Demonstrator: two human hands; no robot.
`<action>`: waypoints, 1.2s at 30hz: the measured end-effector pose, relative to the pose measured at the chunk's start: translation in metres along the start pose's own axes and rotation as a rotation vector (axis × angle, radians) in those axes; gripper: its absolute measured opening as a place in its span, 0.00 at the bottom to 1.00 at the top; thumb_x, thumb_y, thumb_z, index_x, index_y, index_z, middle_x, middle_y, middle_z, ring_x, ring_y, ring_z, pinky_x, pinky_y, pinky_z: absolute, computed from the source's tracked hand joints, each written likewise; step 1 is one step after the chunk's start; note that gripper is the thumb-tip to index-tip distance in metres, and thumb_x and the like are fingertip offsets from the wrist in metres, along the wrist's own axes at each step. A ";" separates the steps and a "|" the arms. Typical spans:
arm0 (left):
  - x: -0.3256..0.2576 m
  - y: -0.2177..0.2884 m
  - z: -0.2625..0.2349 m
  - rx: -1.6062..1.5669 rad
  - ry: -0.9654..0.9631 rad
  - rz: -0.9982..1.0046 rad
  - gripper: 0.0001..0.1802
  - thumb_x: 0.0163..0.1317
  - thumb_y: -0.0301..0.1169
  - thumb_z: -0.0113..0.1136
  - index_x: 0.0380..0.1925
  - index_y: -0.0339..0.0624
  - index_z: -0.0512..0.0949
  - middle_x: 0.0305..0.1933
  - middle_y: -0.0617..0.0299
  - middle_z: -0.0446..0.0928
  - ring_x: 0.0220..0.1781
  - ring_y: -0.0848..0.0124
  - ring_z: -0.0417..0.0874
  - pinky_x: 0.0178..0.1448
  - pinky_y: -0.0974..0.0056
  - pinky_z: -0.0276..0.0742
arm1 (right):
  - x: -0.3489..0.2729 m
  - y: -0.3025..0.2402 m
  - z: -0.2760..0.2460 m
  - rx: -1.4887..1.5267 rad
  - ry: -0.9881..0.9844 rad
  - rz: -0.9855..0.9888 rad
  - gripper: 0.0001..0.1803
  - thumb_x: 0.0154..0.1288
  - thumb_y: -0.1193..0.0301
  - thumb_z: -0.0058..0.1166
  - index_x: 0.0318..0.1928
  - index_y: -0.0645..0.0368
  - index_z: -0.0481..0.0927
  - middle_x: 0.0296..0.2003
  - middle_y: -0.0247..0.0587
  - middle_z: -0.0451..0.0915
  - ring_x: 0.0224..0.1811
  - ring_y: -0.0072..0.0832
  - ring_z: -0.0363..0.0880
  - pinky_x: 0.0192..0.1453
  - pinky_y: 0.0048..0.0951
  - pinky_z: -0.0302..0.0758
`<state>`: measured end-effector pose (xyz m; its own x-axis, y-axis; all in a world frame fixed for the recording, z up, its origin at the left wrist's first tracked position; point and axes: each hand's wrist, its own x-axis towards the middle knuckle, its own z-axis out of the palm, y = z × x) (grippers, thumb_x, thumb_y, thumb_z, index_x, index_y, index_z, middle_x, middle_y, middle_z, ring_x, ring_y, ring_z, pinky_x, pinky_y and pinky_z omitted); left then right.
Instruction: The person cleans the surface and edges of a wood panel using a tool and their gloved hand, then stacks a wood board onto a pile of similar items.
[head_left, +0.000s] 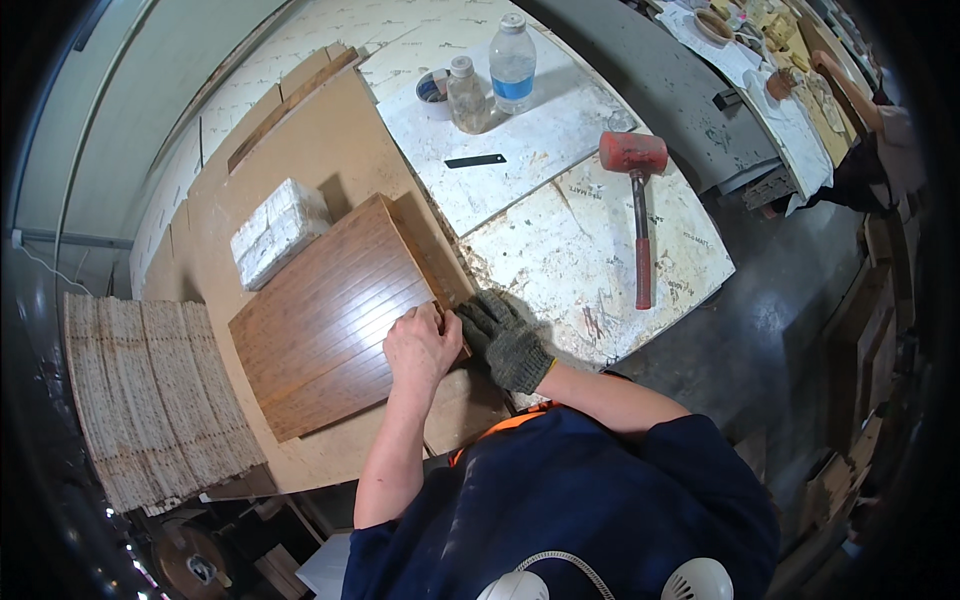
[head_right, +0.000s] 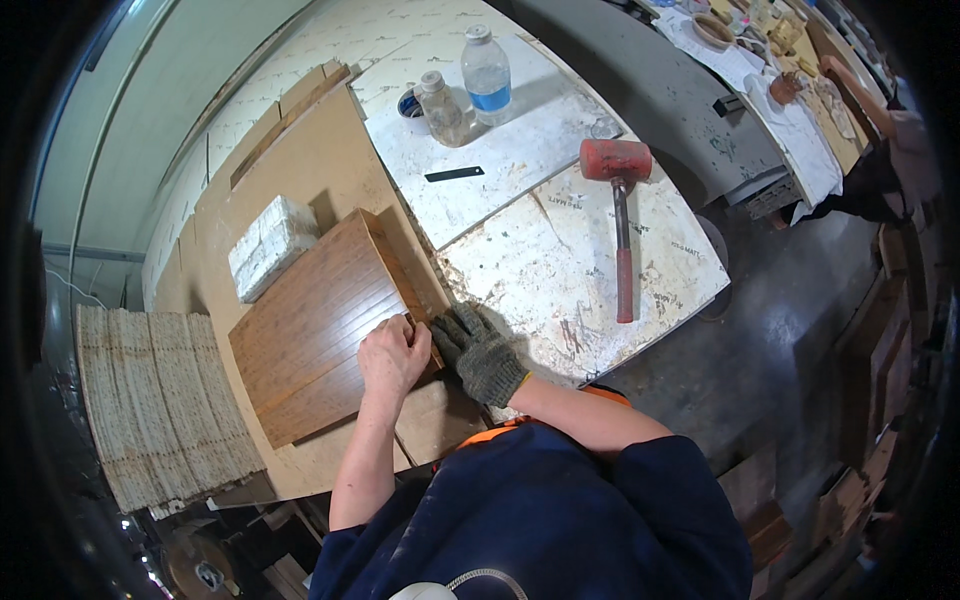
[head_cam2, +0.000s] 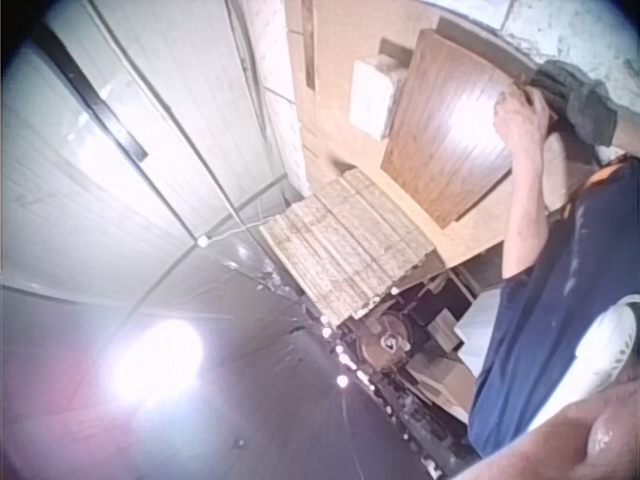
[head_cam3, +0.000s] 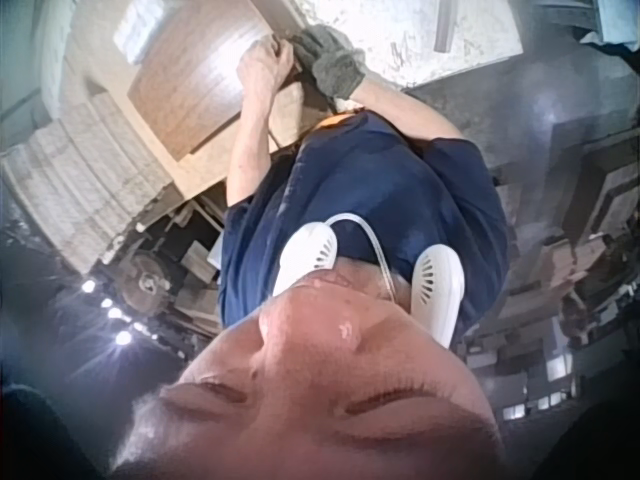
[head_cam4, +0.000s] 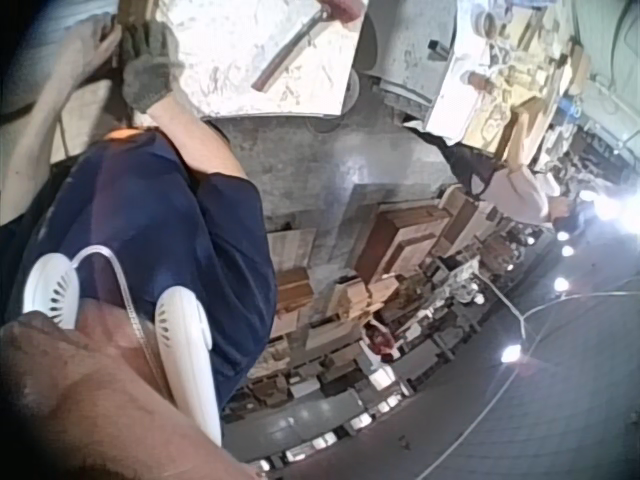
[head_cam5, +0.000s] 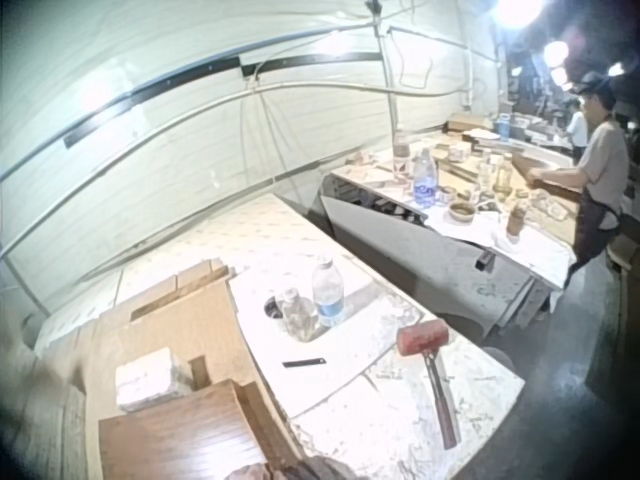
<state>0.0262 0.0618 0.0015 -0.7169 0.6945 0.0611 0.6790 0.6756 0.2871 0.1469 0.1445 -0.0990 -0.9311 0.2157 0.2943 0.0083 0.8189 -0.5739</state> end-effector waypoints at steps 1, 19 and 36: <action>0.000 0.000 0.000 0.005 -0.002 -0.007 0.16 0.54 0.37 0.61 0.15 0.39 0.73 0.18 0.48 0.77 0.21 0.49 0.80 0.30 0.51 0.77 | 0.000 0.000 0.000 0.001 -0.002 0.000 0.28 0.60 0.69 0.47 0.61 0.64 0.72 0.62 0.52 0.70 0.68 0.49 0.61 0.75 0.51 0.52; 0.009 -0.005 -0.007 0.001 -0.129 -0.071 0.15 0.56 0.39 0.56 0.20 0.38 0.80 0.22 0.45 0.80 0.25 0.47 0.82 0.34 0.49 0.79 | -0.001 -0.003 -0.003 -0.035 -0.047 0.018 0.29 0.59 0.69 0.44 0.62 0.64 0.71 0.65 0.52 0.68 0.71 0.51 0.59 0.77 0.54 0.48; 0.008 -0.003 -0.009 -0.026 -0.153 -0.101 0.18 0.56 0.42 0.60 0.18 0.38 0.80 0.19 0.47 0.79 0.25 0.49 0.82 0.34 0.52 0.79 | 0.002 -0.004 -0.009 -0.041 -0.052 0.006 0.29 0.59 0.68 0.46 0.61 0.66 0.72 0.62 0.52 0.71 0.70 0.51 0.60 0.76 0.53 0.50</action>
<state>0.0173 0.0627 0.0102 -0.7474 0.6544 -0.1147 0.5991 0.7384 0.3094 0.1481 0.1463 -0.0893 -0.9486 0.1940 0.2500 0.0284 0.8390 -0.5434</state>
